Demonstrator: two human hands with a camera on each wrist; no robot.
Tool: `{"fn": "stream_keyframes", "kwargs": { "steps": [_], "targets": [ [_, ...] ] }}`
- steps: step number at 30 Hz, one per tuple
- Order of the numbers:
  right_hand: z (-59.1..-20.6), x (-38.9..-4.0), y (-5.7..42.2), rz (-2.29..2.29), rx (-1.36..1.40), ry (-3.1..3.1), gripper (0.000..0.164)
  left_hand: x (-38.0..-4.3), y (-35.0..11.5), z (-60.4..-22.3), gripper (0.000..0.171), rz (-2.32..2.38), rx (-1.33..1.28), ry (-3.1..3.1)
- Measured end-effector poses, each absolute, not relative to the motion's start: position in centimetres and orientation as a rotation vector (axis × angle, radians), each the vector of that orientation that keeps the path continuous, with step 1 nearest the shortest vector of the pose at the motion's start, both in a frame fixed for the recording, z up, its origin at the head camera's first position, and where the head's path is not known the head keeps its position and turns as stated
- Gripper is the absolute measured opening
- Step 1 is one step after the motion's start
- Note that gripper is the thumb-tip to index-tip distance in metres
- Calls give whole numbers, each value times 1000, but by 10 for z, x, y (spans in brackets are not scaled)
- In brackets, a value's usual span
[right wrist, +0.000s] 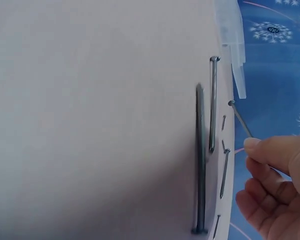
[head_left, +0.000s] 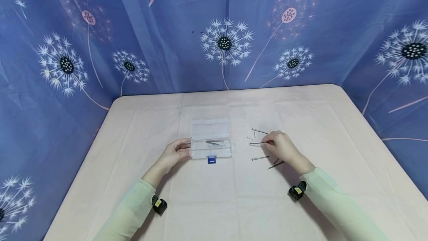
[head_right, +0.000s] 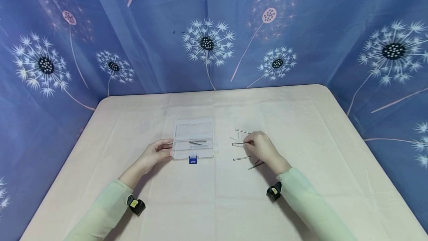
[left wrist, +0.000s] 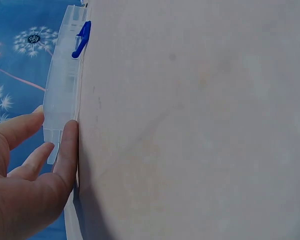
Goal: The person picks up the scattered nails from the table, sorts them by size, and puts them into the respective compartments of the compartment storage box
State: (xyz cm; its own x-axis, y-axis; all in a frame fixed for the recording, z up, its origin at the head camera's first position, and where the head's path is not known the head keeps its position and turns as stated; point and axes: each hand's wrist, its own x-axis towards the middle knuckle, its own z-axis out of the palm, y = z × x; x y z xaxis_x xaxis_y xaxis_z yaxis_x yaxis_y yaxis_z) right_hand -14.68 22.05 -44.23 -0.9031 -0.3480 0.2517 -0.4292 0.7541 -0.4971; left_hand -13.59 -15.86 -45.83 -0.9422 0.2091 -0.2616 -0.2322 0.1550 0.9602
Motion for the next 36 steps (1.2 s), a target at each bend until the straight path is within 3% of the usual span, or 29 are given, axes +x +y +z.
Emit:
{"fn": "stream_keyframes", "kwargs": {
  "steps": [36],
  "targets": [
    [-435,-155,133,1066,654,-2660,6,-139,-162,-460,54,1824,-3,2125]
  ]
}}
